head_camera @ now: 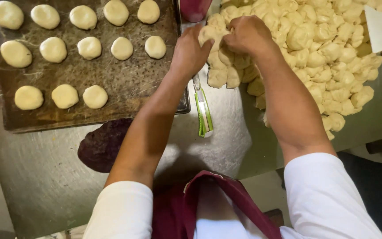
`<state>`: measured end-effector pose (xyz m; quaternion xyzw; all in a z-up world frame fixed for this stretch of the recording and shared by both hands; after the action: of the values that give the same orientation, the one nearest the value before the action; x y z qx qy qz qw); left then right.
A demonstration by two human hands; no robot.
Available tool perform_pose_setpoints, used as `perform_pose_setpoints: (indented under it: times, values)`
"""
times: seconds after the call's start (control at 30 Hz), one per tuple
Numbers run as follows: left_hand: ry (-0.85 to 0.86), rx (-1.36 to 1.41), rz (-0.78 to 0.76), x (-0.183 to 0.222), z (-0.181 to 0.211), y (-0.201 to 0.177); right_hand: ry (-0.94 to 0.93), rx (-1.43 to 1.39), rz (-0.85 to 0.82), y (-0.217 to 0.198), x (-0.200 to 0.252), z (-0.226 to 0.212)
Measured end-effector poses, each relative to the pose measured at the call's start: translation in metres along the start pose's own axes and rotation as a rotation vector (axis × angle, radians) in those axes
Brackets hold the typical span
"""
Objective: Filling and shaping dough balls for baking in a commercial kitchen.
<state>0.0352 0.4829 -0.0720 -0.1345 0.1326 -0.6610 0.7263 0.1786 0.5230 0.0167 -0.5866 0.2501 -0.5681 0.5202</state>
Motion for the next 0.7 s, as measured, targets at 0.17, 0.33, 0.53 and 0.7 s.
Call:
perform_pose_setpoints:
  times: [0.17, 0.33, 0.53, 0.7]
  values:
    - [0.02, 0.077, -0.054, -0.046, -0.013, 0.024, -0.629, -0.551, -0.457, 0.034, 0.057, -0.02]
    - [-0.22, 0.022, -0.18, -0.052, -0.021, 0.032, -1.403, -1.039, -0.4, 0.033, 0.21, -0.018]
    - [-0.308, 0.041, -0.194, -0.045, -0.009, 0.033, -1.028, -1.007, -0.268, 0.103, 0.237, 0.003]
    - [-0.268, 0.202, -0.147, -0.024, -0.007, 0.024, -0.166, -0.309, 0.006, 0.14, 0.194, 0.057]
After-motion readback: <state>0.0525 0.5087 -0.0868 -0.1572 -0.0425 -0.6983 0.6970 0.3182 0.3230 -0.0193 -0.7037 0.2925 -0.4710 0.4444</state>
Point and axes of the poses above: each hand's wrist, its own x-axis away from the middle knuckle, its own y-axis out of the palm, z = x × y, the point moved 9 cm from there along -x, towards the middle knuckle, and after that the axes turned 15 degrees about x, right-handed, at the moved point
